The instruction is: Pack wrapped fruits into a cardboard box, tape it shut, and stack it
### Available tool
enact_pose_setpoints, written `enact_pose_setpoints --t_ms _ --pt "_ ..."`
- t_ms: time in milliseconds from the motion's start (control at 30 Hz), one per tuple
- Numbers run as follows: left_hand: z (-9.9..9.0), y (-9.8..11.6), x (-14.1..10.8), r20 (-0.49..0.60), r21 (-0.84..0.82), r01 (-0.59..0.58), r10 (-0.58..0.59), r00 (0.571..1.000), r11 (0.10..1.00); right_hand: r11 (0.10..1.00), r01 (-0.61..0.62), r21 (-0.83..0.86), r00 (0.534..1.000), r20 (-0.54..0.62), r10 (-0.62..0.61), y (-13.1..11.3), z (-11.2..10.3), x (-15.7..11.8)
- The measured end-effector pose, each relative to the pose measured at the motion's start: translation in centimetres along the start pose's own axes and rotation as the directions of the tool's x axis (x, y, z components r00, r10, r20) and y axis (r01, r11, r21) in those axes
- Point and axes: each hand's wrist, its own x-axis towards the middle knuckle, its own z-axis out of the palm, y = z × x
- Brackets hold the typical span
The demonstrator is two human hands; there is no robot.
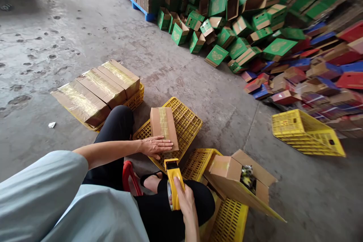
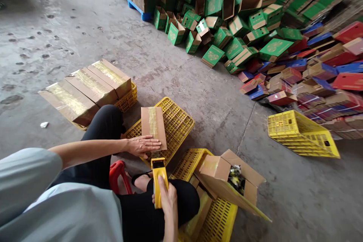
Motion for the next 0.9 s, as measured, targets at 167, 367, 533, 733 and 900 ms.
enact_pose_setpoints --t_ms 167,367,533,733,900 --pt "-0.6 -1.0 0.1 -0.108 0.001 0.127 -0.126 0.986 0.992 0.999 0.031 -0.007 0.999 0.008 -0.031 -1.6 1.2 1.9" --pt "-5.5 -7.8 1.2 -0.446 -0.166 0.613 -0.613 0.652 0.772 1.0 0.003 -0.028 0.999 0.032 -0.002 -2.4 1.3 3.3" --pt "-8.1 -10.7 2.5 -0.364 -0.358 0.681 -0.767 0.528 0.639 0.998 0.062 0.006 0.998 -0.009 -0.062 -1.5 1.6 3.3" --pt "-9.8 -9.4 1.9 -0.269 -0.502 0.694 -0.856 0.441 0.516 0.991 0.135 -0.002 0.988 -0.078 -0.135 -0.7 2.1 1.5" --pt "-9.6 -7.0 -0.5 -0.072 -0.755 0.602 -0.946 0.317 0.26 0.994 0.085 -0.061 0.995 -0.045 -0.088 -1.6 -0.5 -3.7"
